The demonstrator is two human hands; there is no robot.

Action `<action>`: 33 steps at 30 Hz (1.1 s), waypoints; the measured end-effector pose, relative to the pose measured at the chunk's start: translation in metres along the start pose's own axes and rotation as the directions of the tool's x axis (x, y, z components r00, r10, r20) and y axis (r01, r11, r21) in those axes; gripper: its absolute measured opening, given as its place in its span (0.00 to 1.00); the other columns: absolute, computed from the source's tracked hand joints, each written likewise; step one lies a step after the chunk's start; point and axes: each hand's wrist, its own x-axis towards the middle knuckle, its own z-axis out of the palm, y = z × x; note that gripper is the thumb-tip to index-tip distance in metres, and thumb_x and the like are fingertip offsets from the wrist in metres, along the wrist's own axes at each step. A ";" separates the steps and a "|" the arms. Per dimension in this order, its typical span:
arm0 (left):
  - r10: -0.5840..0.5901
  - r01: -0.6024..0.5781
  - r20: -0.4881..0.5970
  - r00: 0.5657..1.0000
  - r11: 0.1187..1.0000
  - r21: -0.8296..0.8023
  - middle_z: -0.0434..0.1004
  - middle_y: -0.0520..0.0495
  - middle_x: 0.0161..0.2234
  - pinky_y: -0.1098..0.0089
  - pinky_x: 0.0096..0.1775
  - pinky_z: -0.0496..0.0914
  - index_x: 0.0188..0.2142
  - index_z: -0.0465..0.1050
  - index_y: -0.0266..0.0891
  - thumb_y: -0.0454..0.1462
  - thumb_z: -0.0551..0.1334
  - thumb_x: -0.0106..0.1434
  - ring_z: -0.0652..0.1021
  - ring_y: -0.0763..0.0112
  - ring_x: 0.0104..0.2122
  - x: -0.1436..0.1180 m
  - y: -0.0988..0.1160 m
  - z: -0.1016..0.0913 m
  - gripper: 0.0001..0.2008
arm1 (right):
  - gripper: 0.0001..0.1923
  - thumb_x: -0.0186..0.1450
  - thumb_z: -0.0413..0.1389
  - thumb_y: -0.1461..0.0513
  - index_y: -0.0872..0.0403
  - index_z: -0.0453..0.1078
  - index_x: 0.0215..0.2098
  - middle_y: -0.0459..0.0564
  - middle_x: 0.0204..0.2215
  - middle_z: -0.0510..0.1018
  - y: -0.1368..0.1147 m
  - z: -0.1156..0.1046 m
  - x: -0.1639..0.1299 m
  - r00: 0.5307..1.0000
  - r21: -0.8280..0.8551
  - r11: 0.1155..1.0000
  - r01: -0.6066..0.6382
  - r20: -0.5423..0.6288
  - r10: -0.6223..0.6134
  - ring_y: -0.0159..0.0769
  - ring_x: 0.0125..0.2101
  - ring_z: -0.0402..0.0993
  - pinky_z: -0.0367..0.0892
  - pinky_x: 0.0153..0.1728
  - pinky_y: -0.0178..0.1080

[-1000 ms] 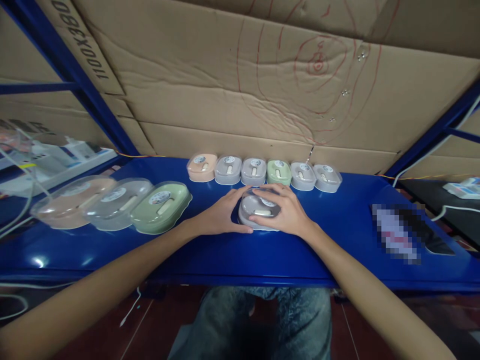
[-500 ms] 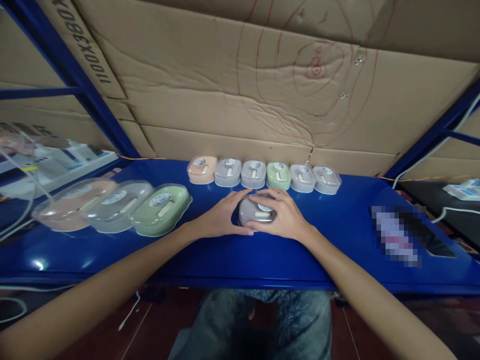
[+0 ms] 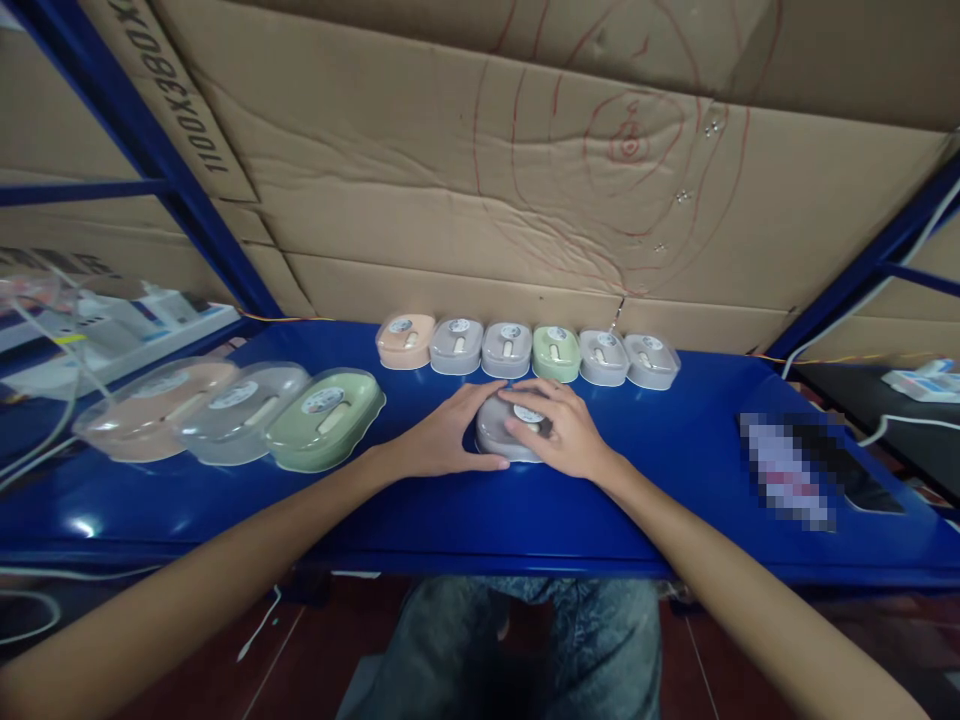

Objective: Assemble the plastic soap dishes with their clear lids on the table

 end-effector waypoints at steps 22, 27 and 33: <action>0.118 -0.122 0.030 0.993 0.981 0.148 0.59 0.37 0.73 0.46 0.73 0.61 0.79 0.52 0.51 0.50 0.72 0.69 0.63 0.44 0.73 -0.003 0.004 -0.003 0.47 | 0.25 0.72 0.56 0.40 0.46 0.81 0.51 0.50 0.55 0.87 0.031 0.011 0.005 0.874 0.640 0.643 -0.421 0.099 0.475 0.51 0.63 0.79 0.66 0.70 0.55; 0.097 -0.102 0.051 0.994 0.989 0.102 0.62 0.40 0.70 0.48 0.71 0.65 0.79 0.54 0.55 0.49 0.72 0.68 0.69 0.45 0.69 -0.003 0.004 -0.004 0.45 | 0.33 0.73 0.49 0.34 0.48 0.80 0.50 0.57 0.55 0.87 0.034 0.005 0.007 0.844 0.722 0.536 -0.436 0.122 0.522 0.54 0.62 0.80 0.69 0.68 0.59; 0.131 -0.109 -0.081 0.988 0.967 0.230 0.60 0.38 0.69 0.48 0.70 0.66 0.79 0.52 0.53 0.49 0.72 0.69 0.69 0.43 0.69 -0.009 0.022 -0.024 0.45 | 0.28 0.70 0.55 0.36 0.49 0.78 0.46 0.57 0.50 0.88 0.053 0.005 0.006 0.780 0.845 0.343 -0.411 0.131 0.612 0.56 0.57 0.83 0.74 0.63 0.60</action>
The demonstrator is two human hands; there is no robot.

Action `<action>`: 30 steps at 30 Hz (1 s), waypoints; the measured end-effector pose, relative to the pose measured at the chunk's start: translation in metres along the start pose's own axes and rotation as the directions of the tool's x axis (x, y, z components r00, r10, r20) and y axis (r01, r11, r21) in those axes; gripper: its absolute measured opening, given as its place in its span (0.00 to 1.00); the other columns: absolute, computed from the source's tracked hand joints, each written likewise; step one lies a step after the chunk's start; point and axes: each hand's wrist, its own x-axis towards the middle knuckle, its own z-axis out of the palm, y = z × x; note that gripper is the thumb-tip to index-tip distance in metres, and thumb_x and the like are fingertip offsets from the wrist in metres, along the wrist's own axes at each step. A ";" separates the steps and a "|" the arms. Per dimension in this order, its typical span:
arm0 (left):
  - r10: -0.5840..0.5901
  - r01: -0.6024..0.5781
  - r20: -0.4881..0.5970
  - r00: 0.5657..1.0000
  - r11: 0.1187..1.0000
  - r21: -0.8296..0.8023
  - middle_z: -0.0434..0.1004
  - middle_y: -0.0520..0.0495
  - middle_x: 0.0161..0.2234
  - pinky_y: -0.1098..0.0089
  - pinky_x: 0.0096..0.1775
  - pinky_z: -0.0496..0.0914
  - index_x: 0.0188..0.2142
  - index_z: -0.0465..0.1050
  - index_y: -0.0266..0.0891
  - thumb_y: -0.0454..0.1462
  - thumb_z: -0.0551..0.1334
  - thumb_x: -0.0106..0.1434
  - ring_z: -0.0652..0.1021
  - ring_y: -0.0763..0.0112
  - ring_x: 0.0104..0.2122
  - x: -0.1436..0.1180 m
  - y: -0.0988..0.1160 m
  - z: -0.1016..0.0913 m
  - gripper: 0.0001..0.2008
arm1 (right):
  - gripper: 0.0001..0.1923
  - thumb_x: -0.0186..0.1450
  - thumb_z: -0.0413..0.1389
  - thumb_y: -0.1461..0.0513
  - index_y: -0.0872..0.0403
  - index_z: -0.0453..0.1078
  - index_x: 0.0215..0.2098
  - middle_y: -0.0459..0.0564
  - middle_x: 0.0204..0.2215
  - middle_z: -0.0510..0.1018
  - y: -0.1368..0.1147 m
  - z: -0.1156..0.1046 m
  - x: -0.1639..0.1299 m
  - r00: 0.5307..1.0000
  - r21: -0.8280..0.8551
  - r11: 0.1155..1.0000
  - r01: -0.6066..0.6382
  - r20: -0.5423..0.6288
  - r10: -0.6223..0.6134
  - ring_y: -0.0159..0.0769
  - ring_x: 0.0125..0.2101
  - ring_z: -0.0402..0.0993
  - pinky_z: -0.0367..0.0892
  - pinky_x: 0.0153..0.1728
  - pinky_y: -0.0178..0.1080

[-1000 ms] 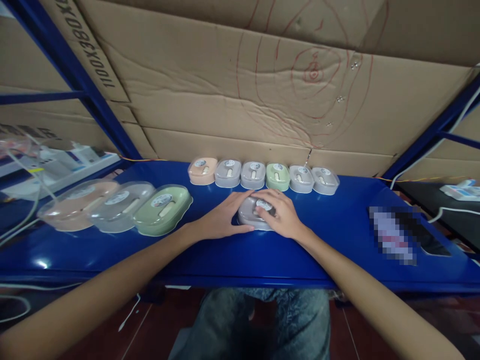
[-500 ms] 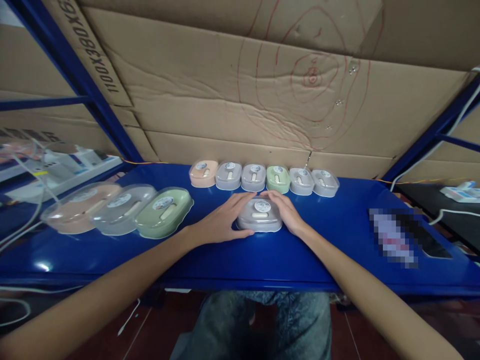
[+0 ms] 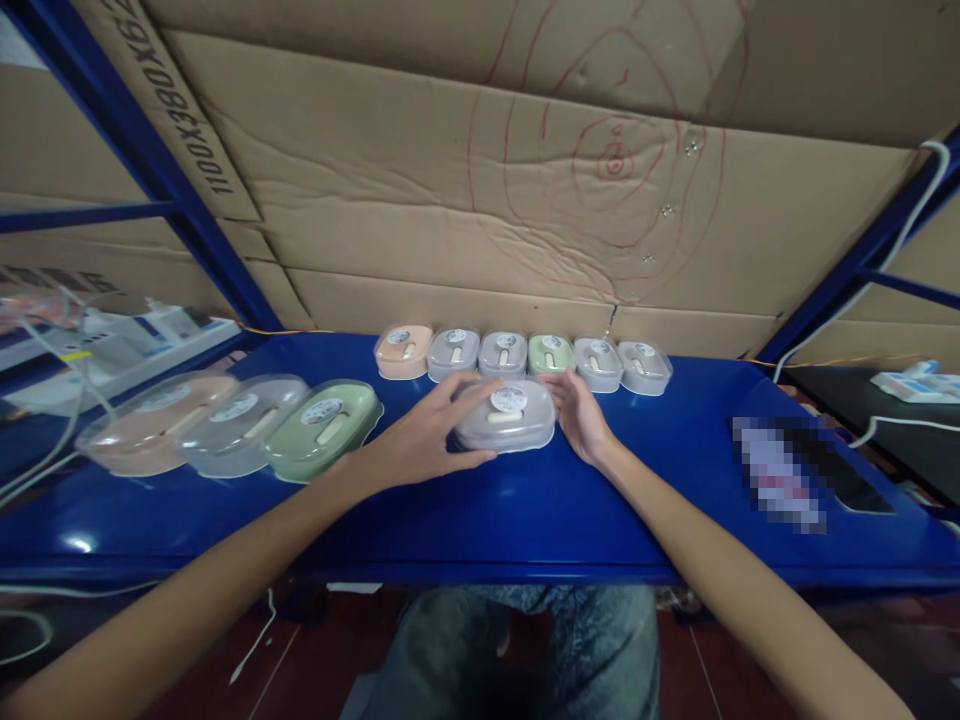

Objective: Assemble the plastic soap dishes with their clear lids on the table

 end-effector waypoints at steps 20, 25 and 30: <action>-0.685 0.823 -0.480 0.547 0.339 0.455 0.75 0.22 0.58 0.48 0.59 0.73 0.65 0.67 0.23 0.60 0.61 0.71 0.73 0.34 0.62 -0.039 -0.131 -0.164 0.42 | 0.35 0.71 0.55 0.32 0.52 0.84 0.44 0.60 0.47 0.88 0.001 0.004 0.000 1.000 0.072 0.997 0.011 0.024 -0.012 0.53 0.53 0.84 0.73 0.64 0.57; -0.787 0.879 -0.458 0.413 0.212 0.428 0.68 0.13 0.65 0.46 0.60 0.73 0.63 0.70 0.18 0.61 0.63 0.70 0.73 0.29 0.64 -0.032 -0.153 -0.163 0.45 | 0.35 0.71 0.56 0.32 0.53 0.84 0.43 0.61 0.47 0.88 0.001 0.005 -0.001 1.000 0.060 0.998 0.013 0.026 -0.015 0.53 0.52 0.84 0.74 0.62 0.55; -0.829 0.871 -0.408 0.383 0.177 0.459 0.69 0.10 0.64 0.46 0.62 0.71 0.65 0.66 0.13 0.60 0.68 0.65 0.69 0.27 0.67 -0.027 -0.179 -0.157 0.50 | 0.36 0.71 0.55 0.32 0.53 0.84 0.42 0.60 0.45 0.88 -0.001 0.008 -0.002 0.999 0.035 0.999 0.016 0.032 -0.017 0.52 0.49 0.85 0.74 0.61 0.54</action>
